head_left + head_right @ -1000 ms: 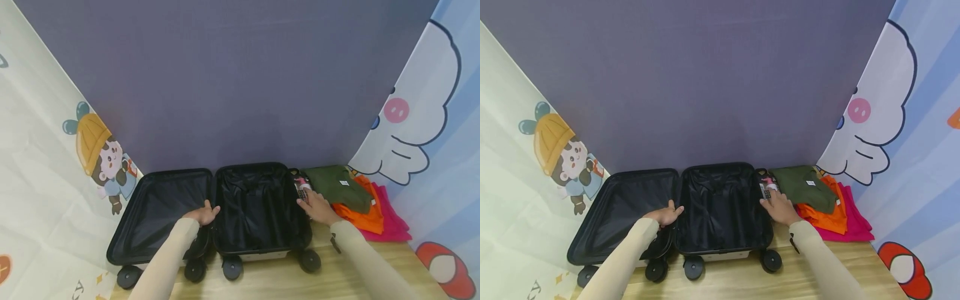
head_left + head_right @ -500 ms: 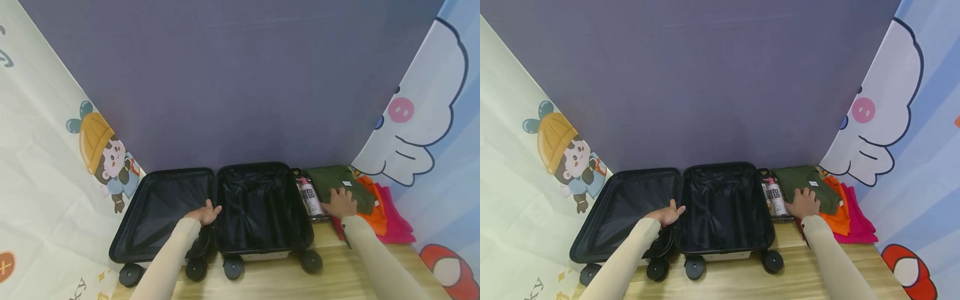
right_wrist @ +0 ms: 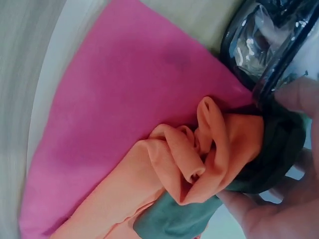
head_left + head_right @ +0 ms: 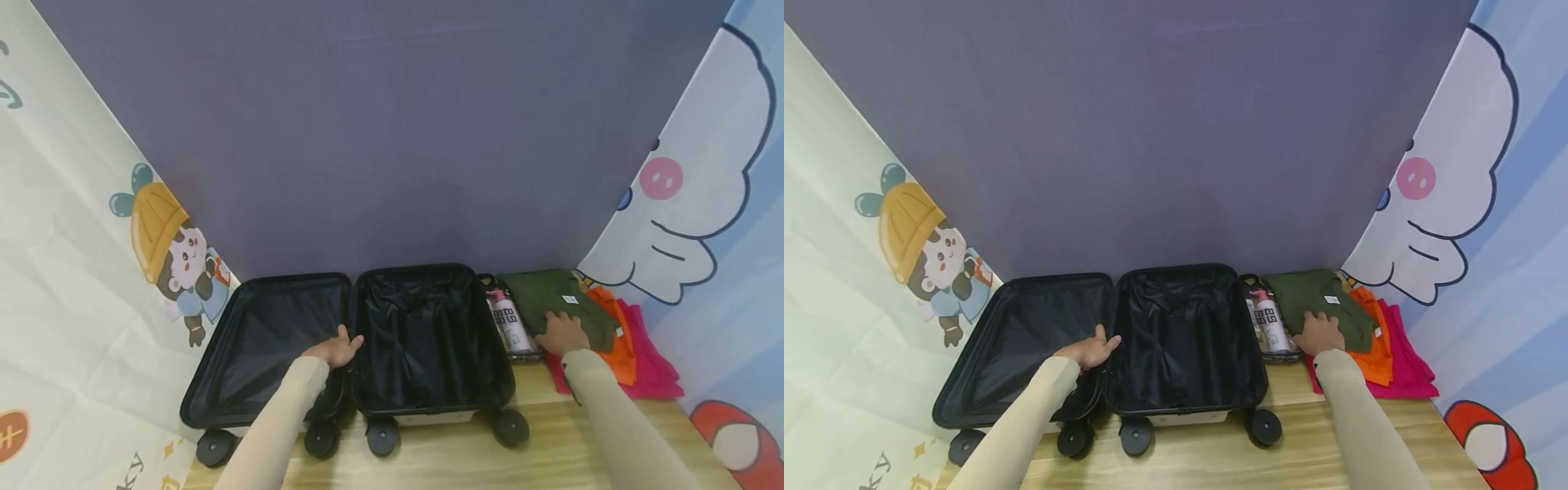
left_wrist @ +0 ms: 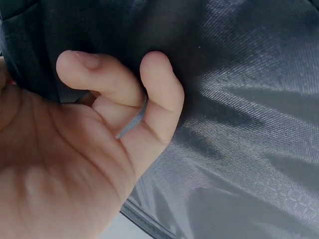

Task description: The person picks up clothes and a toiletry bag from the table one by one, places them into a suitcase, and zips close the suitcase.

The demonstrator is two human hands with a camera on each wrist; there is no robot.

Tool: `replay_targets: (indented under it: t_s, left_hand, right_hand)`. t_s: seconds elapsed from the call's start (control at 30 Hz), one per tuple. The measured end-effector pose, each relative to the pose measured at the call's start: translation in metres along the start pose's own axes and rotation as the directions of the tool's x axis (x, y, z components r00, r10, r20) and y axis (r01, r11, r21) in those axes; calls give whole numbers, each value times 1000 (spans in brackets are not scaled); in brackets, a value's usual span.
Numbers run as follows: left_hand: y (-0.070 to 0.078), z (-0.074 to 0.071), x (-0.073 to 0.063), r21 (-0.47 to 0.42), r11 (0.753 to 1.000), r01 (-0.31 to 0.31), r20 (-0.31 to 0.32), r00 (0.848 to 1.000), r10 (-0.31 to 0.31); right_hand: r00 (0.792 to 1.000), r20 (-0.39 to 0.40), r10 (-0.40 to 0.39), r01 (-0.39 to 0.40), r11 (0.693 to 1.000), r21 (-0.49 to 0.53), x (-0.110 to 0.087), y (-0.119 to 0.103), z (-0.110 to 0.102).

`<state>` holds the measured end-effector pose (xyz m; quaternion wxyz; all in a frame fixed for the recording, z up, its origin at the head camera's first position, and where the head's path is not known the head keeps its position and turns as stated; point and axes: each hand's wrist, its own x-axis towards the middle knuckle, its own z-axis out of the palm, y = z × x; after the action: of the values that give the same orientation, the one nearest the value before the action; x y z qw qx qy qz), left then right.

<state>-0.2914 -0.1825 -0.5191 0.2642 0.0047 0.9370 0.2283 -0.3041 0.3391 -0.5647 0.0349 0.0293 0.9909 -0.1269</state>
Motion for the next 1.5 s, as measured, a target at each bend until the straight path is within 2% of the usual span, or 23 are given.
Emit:
replay_targets:
  t_s: [0.17, 0.47, 0.57, 0.9, 1.13, 1.5]
  left_hand:
    - [-2, 2, 0, 0, 1000, 4, -2, 1000, -4]
    - [-2, 1, 2, -9, 1000, 24, 3, 1000, -24]
    - [-1, 1, 3, -9, 1000, 27, 1, 1000, -27]
    - [1, 2, 2, -31, 999, 19, 8, 1000, -18]
    - [-1, 2, 5, -36, 999, 30, 6, 1000, -30]
    - [0, 2, 1, -26, 999, 21, -10, 1000, -21]
  right_hand:
    - [1000, -26, -11, 11, 1000, -19, -1, 0, 1]
    - [991, -109, -83, 80, 996, -32, 5, 9, 4]
    - [990, -126, -69, 68, 998, -9, 6, 13, 4]
    - [993, -111, 29, -23, 998, 58, 10, 19, 4]
    - [987, -135, 88, -73, 991, 112, 9, 21, -7]
    - [968, -246, 47, -18, 993, 117, 8, 30, -25]
